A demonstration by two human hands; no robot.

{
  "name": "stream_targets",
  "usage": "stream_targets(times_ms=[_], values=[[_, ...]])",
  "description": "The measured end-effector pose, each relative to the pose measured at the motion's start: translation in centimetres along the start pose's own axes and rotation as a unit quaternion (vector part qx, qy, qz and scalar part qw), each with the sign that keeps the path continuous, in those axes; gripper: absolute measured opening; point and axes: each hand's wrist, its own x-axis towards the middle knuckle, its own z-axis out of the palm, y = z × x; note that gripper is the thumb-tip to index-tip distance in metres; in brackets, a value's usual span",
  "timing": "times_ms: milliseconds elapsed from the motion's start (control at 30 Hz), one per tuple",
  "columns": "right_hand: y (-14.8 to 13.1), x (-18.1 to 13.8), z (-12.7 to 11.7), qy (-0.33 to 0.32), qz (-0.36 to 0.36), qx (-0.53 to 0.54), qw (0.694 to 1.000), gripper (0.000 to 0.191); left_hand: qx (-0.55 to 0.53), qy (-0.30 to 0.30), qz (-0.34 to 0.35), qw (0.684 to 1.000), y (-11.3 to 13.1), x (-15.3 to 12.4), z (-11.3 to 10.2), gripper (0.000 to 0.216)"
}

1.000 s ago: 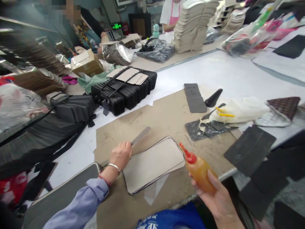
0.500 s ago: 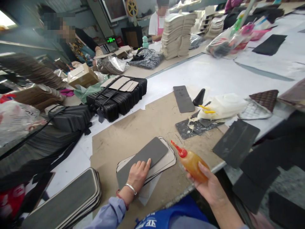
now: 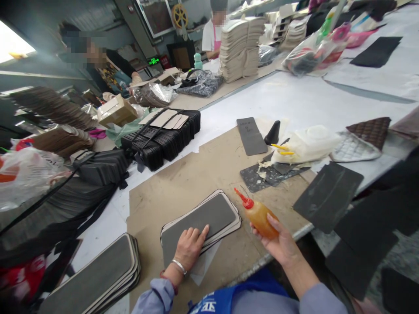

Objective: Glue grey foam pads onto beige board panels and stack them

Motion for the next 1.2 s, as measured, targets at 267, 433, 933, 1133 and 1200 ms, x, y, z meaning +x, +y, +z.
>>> stream_targets(times_ms=[267, 433, 933, 1133, 1200], values=[[0.5, 2.8, -1.1, -0.047, -0.011, -0.009, 0.999, 0.028, -0.023, -0.004, -0.002, 1.000, 0.2, -0.1, 0.4, 0.034], [0.3, 3.8, -2.0, -0.090, -0.005, -0.061, 0.994, 0.041, -0.036, -0.009, -0.003, 0.999, 0.1, 0.0, 0.4, 0.033], [-3.2, 4.9, 0.5, -0.128, -0.057, -0.269, 0.953, 0.057, -0.052, -0.005, -0.027, 0.998, 0.4, 0.6, 0.3, 0.033], [-3.2, 7.1, 1.9, -0.076, -0.121, -0.362, 0.921, 0.072, -0.058, -0.016, -0.036, 0.998, 0.8, 0.7, 0.4, 0.034], [-2.9, 8.4, 1.8, -0.053, -0.189, -0.402, 0.895, 0.072, -0.056, -0.016, -0.038, 0.998, 0.9, 0.9, 0.3, 0.035]])
